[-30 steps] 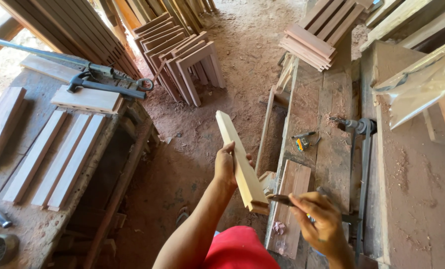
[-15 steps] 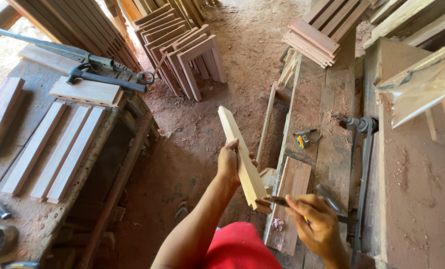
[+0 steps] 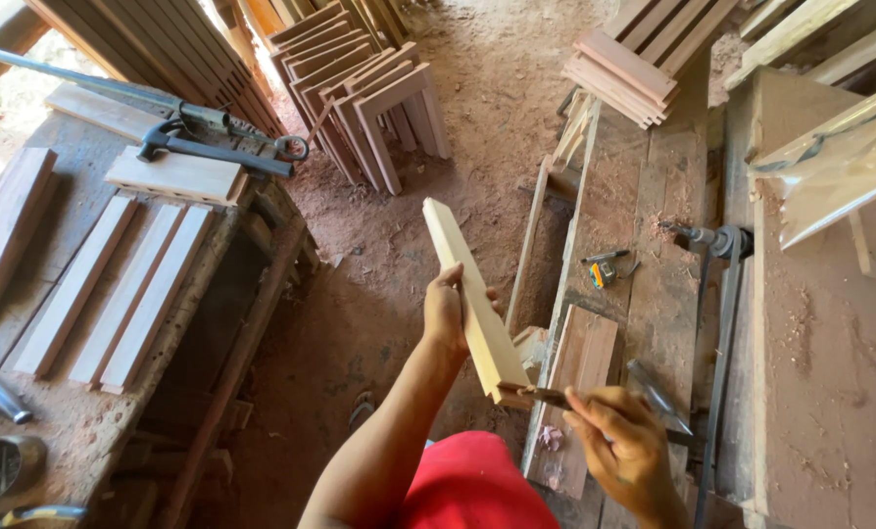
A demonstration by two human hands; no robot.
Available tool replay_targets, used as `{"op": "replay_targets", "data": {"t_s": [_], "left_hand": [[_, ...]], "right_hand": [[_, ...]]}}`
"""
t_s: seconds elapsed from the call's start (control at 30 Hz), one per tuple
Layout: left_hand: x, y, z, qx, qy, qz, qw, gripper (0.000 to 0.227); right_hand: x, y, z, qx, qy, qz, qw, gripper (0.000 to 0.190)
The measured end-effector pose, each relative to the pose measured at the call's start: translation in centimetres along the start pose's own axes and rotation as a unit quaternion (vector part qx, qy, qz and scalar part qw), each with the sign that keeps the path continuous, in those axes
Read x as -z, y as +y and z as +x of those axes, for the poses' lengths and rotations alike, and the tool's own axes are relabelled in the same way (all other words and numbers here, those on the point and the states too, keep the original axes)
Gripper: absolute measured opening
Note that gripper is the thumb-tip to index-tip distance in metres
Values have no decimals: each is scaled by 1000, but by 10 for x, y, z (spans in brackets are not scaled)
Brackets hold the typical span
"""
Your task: Apply adhesive or wood filler to the joints of wooden slats using a brush in a furniture workshop.
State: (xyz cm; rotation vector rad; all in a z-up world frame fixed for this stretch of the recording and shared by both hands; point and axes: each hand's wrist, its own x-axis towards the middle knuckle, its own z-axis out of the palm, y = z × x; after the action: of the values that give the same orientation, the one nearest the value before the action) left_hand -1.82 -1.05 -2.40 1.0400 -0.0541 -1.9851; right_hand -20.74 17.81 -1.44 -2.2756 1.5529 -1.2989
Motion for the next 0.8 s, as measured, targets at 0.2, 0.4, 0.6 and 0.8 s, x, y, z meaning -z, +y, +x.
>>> {"op": "replay_targets", "data": {"t_s": [0.2, 0.4, 0.6, 0.8], "left_hand": [[8, 5, 5, 8, -17, -42, 999, 59], [28, 17, 13, 34, -24, -120, 992, 56], [55, 35, 16, 17, -68, -159, 985, 59], [97, 102, -3, -74, -139, -170, 973, 48]], "right_hand": [[-1, -16, 12, -63, 0, 5, 998, 34], [-18, -18, 10, -81, 67, 26, 994, 38], [-56, 5, 21, -126, 151, -24, 980, 28], [-104, 291, -124, -120, 103, 32, 987, 28]]}}
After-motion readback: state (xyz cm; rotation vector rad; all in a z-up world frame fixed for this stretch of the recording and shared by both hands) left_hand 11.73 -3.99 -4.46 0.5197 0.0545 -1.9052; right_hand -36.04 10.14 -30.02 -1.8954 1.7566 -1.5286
